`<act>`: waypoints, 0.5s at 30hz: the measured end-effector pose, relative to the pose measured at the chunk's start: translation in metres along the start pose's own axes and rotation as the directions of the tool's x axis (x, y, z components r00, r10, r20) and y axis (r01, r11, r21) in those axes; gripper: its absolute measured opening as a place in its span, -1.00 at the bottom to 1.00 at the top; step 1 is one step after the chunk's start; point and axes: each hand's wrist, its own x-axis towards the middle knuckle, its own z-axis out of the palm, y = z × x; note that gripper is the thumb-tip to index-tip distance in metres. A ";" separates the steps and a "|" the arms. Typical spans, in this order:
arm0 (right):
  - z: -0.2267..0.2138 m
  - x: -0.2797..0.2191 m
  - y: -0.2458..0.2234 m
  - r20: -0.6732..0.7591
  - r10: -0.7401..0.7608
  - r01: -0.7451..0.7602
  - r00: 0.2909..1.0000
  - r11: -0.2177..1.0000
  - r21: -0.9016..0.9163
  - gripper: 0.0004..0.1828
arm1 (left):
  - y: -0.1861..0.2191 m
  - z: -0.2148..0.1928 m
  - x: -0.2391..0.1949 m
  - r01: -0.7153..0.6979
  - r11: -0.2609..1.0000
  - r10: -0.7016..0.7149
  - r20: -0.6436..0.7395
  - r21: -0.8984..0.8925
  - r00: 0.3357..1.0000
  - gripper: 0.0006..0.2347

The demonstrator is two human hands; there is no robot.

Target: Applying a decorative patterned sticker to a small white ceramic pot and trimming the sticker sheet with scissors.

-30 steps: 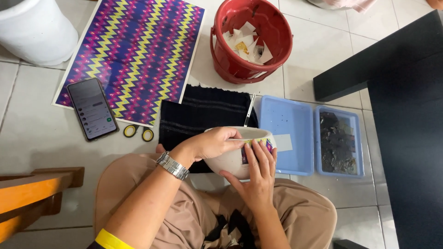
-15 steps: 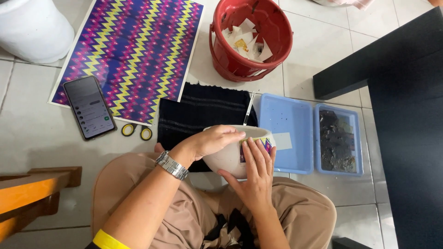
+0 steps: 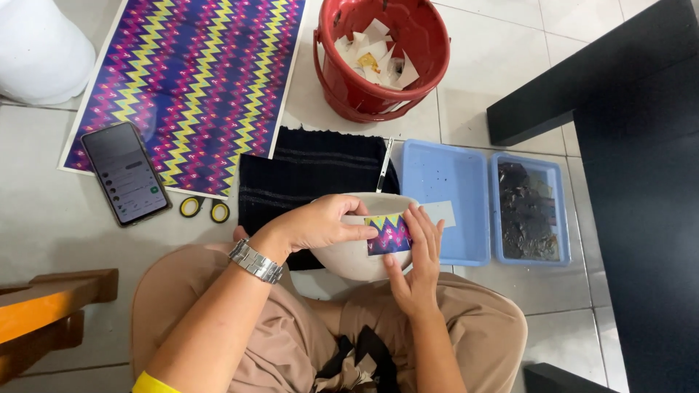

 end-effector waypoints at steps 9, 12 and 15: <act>0.005 -0.006 0.000 -0.001 -0.152 0.151 0.988 0.984 -0.090 -0.25 | 0.002 -0.002 0.000 -0.015 1.000 0.015 0.022 0.009 1.000 -0.74; 0.004 -0.005 0.007 -0.005 -0.153 0.153 0.988 0.986 -0.073 -0.27 | 0.000 0.000 0.002 -0.026 1.000 0.026 0.029 -0.003 0.999 -0.77; 0.004 -0.005 0.010 -0.012 -0.156 0.156 0.988 0.987 -0.031 -0.29 | 0.002 0.000 0.002 -0.026 0.999 0.026 0.017 -0.020 1.000 -0.80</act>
